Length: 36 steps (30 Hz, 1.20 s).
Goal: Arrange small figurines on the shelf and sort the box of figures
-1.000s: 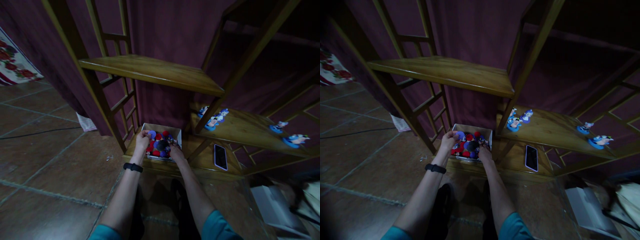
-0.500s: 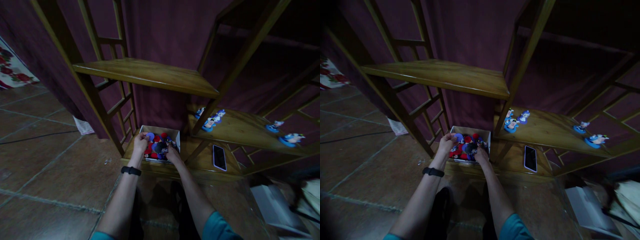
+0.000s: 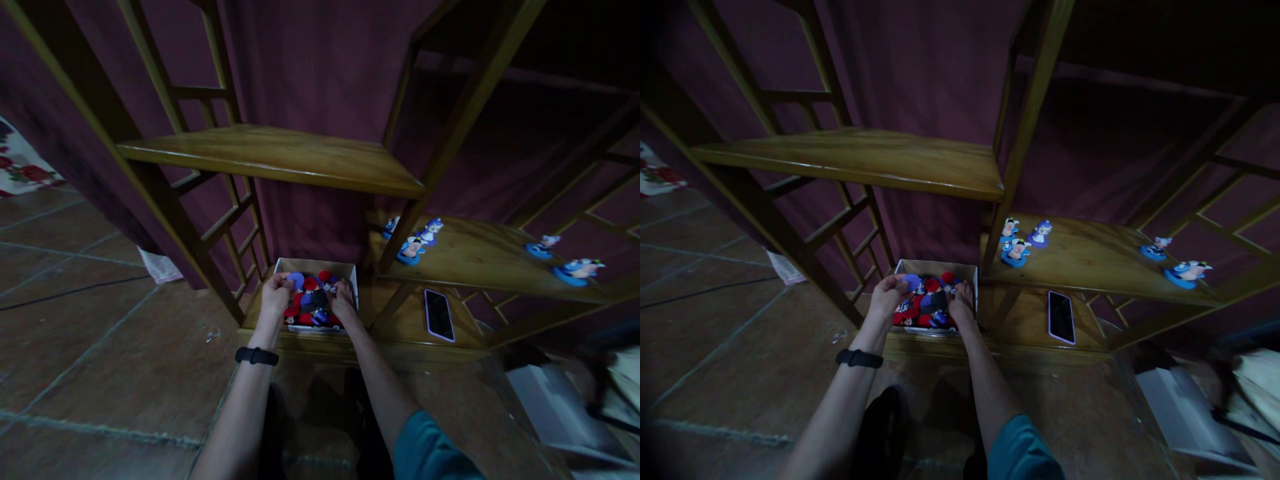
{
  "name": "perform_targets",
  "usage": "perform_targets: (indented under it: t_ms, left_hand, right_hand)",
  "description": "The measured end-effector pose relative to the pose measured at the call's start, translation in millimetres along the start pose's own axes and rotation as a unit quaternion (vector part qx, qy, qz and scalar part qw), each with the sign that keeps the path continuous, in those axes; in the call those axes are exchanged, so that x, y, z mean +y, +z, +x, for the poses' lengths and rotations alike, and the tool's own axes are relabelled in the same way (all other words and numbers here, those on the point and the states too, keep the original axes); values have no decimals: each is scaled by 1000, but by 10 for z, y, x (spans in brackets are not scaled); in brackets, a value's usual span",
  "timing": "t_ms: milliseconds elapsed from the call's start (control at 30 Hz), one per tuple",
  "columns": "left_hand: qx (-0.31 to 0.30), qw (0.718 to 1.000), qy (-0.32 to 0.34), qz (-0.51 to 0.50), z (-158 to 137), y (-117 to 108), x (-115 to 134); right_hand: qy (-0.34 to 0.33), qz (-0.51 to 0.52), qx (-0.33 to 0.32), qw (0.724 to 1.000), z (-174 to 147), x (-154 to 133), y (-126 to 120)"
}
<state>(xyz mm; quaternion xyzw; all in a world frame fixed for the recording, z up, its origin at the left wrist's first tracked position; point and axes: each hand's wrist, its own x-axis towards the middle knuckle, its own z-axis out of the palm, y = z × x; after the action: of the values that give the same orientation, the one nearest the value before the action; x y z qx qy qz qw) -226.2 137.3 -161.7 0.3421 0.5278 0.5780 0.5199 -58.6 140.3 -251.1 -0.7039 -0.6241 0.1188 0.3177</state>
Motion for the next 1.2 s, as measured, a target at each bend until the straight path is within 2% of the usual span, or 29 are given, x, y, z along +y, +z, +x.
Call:
perform_targets:
  t_ms: [233,433,600,733,867,967,1100,1200]
  left_hand:
    - [-8,1000,7,4,21,-21,-20]
    - [-1,1000,9,5,29,19,-36]
    - [3,1000,6,3,22,18,-18]
    - [0,1000,4,-4,17,-11,0]
    - [3,1000,5,-4,22,-44,5]
    - [13,1000,7,-7,36,-80,7]
    - [12,1000,6,-10,60,-132,14]
    - [10,1000,9,-16,69,-156,22]
  right_hand:
    - [24,-58,-98,993,-87,-236,49]
    - [39,-43,-201,978,-270,-352,-120]
    - [19,-66,-250,966,-405,-507,-251]
    - [1,-47,-253,966,-420,-628,-232]
    - [31,-45,-250,967,-326,-567,-136]
    - [70,-17,-214,974,-227,-442,-85]
    - [81,37,-163,982,-98,-274,-109]
    - [119,137,-96,979,10,-149,-188]
